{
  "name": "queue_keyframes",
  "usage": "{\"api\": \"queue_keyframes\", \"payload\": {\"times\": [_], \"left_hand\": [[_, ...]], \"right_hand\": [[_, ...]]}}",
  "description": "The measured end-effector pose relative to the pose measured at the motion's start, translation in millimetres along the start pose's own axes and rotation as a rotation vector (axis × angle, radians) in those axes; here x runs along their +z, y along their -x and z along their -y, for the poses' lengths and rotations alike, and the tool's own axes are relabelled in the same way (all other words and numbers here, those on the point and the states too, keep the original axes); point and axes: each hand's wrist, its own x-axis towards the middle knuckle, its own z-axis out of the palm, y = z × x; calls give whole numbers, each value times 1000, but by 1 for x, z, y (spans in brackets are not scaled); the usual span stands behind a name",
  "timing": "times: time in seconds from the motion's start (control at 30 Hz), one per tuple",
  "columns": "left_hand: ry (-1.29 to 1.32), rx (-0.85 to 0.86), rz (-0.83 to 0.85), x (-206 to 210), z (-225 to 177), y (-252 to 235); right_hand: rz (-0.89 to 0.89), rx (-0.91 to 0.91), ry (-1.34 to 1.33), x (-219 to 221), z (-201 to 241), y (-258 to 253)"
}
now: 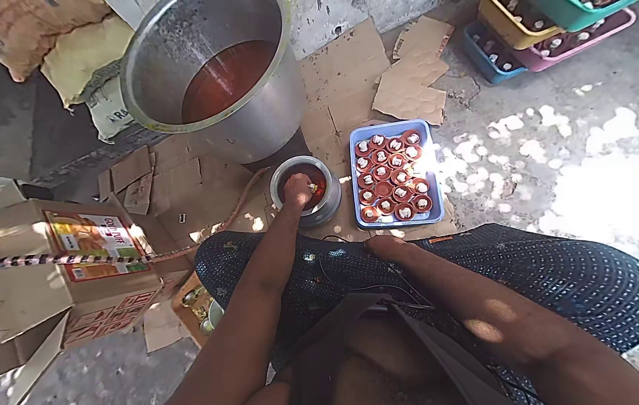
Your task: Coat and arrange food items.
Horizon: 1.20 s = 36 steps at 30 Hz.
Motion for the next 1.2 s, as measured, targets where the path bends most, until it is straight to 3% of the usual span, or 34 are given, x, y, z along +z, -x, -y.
{"api": "queue_keyframes", "payload": {"times": [0.63, 0.97, 1.2], "left_hand": [[-80, -17, 142, 10, 0, -3], [78, -23, -96, -18, -6, 0], [84, -49, -83, -17, -4, 2]], "right_hand": [[2, 34, 13, -1, 1, 0], [0, 23, 12, 2, -2, -2], [-1, 24, 23, 3, -1, -3]]}}
